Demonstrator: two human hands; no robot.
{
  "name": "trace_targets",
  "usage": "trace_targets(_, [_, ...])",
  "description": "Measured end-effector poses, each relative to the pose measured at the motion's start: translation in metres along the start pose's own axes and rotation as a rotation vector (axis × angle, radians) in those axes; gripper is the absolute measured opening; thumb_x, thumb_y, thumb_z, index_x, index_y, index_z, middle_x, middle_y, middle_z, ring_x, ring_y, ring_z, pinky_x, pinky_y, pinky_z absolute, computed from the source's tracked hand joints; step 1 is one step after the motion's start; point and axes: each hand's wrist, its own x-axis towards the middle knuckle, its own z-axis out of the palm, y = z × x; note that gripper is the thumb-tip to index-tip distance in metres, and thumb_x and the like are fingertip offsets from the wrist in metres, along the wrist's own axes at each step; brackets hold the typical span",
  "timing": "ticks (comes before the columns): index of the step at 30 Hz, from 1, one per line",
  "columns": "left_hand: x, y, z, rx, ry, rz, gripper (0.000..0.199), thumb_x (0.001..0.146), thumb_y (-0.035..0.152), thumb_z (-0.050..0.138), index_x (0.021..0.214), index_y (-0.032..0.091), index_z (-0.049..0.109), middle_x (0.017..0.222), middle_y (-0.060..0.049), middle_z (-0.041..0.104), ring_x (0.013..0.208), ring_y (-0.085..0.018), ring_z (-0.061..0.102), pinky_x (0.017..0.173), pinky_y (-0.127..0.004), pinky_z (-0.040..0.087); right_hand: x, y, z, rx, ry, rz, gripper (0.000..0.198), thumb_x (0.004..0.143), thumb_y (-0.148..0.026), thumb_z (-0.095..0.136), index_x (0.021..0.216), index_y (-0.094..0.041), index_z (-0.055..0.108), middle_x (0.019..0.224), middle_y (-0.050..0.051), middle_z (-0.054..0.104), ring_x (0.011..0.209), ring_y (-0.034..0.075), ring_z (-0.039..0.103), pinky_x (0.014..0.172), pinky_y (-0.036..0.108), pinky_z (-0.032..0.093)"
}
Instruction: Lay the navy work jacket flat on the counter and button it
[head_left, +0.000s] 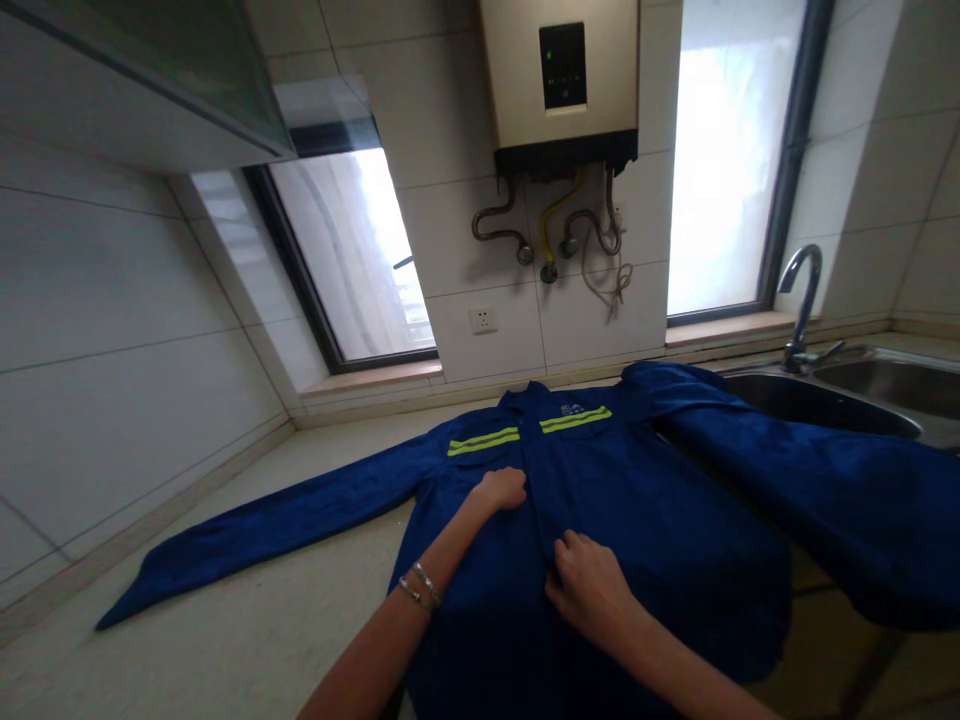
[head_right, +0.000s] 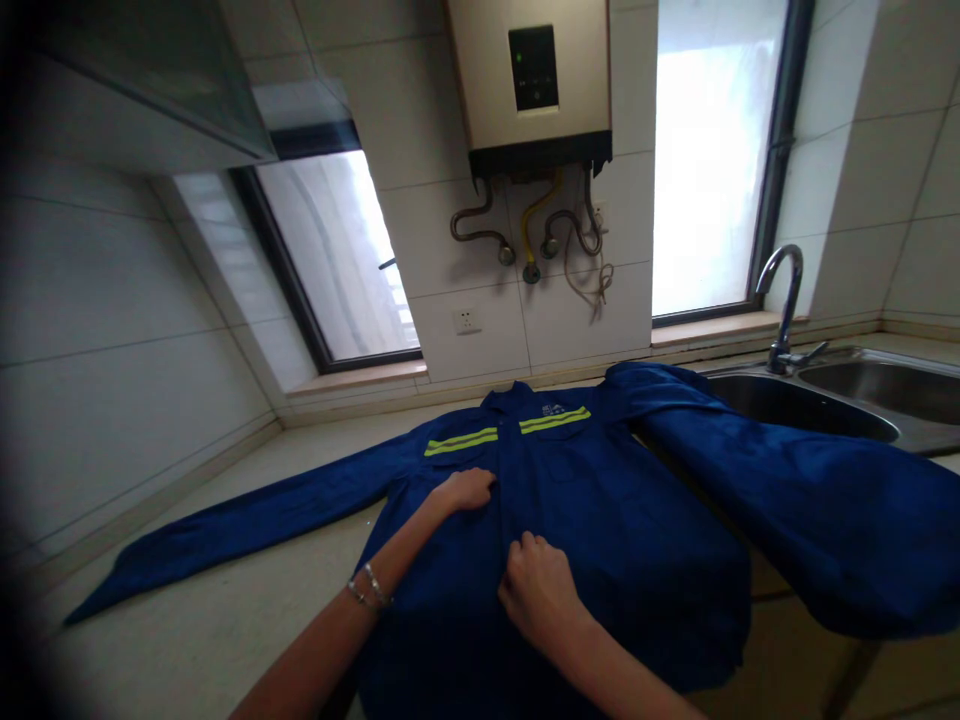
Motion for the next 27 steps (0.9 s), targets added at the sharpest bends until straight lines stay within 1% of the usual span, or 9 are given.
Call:
trace_targets(3, [-0.012,0.001,0.000,0.015,-0.041,0.022,0.033,0.077,0.016,0.045,0.102,0.018,0.066,0.109,-0.018,0.065,0.099,-0.032,0.062,0.078,-0.041,0.050,0.005,0.009,-0.007,0.083,-0.030,0.029,0.011,0.072,-0.022,0.052,0.069,-0.022,0.063,0.077,0.012,0.065,0.068,0.023,0.062,0.057,0.031,0.042])
trace_targets(6, [-0.023,0.003,-0.001,0.038,-0.070,0.046,0.037,0.076,0.015,0.044,0.107,0.017,0.064,0.115,-0.018,0.062,0.104,-0.031,0.060,0.081,-0.040,0.049,0.006,0.026,-0.020,0.368,-0.070,0.116,0.014,0.072,-0.024,0.052,0.063,-0.023,0.063,0.068,0.006,0.066,0.062,0.019,0.061,0.053,0.027,0.040])
trace_targets(10, [-0.037,0.006,-0.005,0.068,-0.097,0.087,0.041,0.077,0.015,0.043,0.115,0.015,0.060,0.124,-0.019,0.055,0.107,-0.031,0.058,0.084,-0.041,0.049,0.002,0.059,-0.032,0.849,-0.089,0.225,0.021,0.077,-0.034,0.050,0.072,-0.020,0.064,0.062,0.001,0.060,0.056,0.013,0.056,0.050,0.022,0.039])
trace_targets(13, [-0.049,0.014,-0.009,0.159,-0.062,0.122,0.037,0.081,0.022,0.042,0.111,0.011,0.061,0.120,-0.021,0.057,0.101,-0.032,0.061,0.079,-0.042,0.051,-0.001,0.081,-0.031,1.030,-0.112,0.292,0.029,0.078,-0.043,0.050,0.077,-0.016,0.060,0.058,-0.003,0.051,0.050,0.009,0.049,0.044,0.019,0.033])
trace_targets(17, [-0.069,0.039,-0.013,0.267,0.049,0.270,0.031,0.084,0.025,0.041,0.099,0.012,0.065,0.100,-0.017,0.066,0.093,-0.029,0.064,0.075,-0.039,0.052,-0.005,0.095,-0.034,1.113,-0.106,0.336,0.033,0.077,-0.048,0.053,0.077,-0.015,0.057,0.056,-0.006,0.043,0.045,0.006,0.040,0.040,0.017,0.027])
trace_targets(20, [-0.088,0.068,-0.010,0.248,0.054,0.435,0.028,0.084,0.028,0.042,0.089,0.014,0.065,0.089,-0.015,0.068,0.082,-0.027,0.066,0.070,-0.038,0.052,-0.004,0.099,-0.040,1.092,-0.062,0.319,0.034,0.078,-0.048,0.054,0.078,-0.015,0.058,0.053,-0.007,0.039,0.044,0.005,0.035,0.040,0.017,0.023])
trace_targets(22, [-0.098,0.087,-0.004,0.193,0.047,0.490,0.030,0.084,0.033,0.043,0.091,0.014,0.064,0.084,-0.014,0.068,0.077,-0.028,0.066,0.066,-0.040,0.052,-0.002,0.101,-0.043,1.055,-0.027,0.310,0.033,0.079,-0.047,0.053,0.076,-0.015,0.058,0.053,-0.007,0.038,0.044,0.005,0.034,0.040,0.018,0.023])
trace_targets(25, [-0.106,0.105,0.007,0.012,-0.009,0.504,0.043,0.081,0.052,0.046,0.095,0.014,0.061,0.080,-0.012,0.068,0.072,-0.028,0.066,0.062,-0.038,0.051,0.002,0.103,-0.044,0.967,0.048,0.271,0.032,0.081,-0.046,0.051,0.075,-0.015,0.058,0.058,-0.004,0.046,0.050,0.007,0.042,0.046,0.019,0.032])
trace_targets(27, [-0.106,0.111,0.015,-0.163,-0.115,0.520,0.048,0.074,0.062,0.051,0.084,0.016,0.062,0.074,-0.008,0.067,0.067,-0.024,0.064,0.060,-0.033,0.049,0.000,0.101,-0.045,0.885,0.104,0.239,0.031,0.083,-0.044,0.050,0.078,-0.015,0.059,0.067,-0.001,0.054,0.060,0.011,0.051,0.055,0.021,0.040])
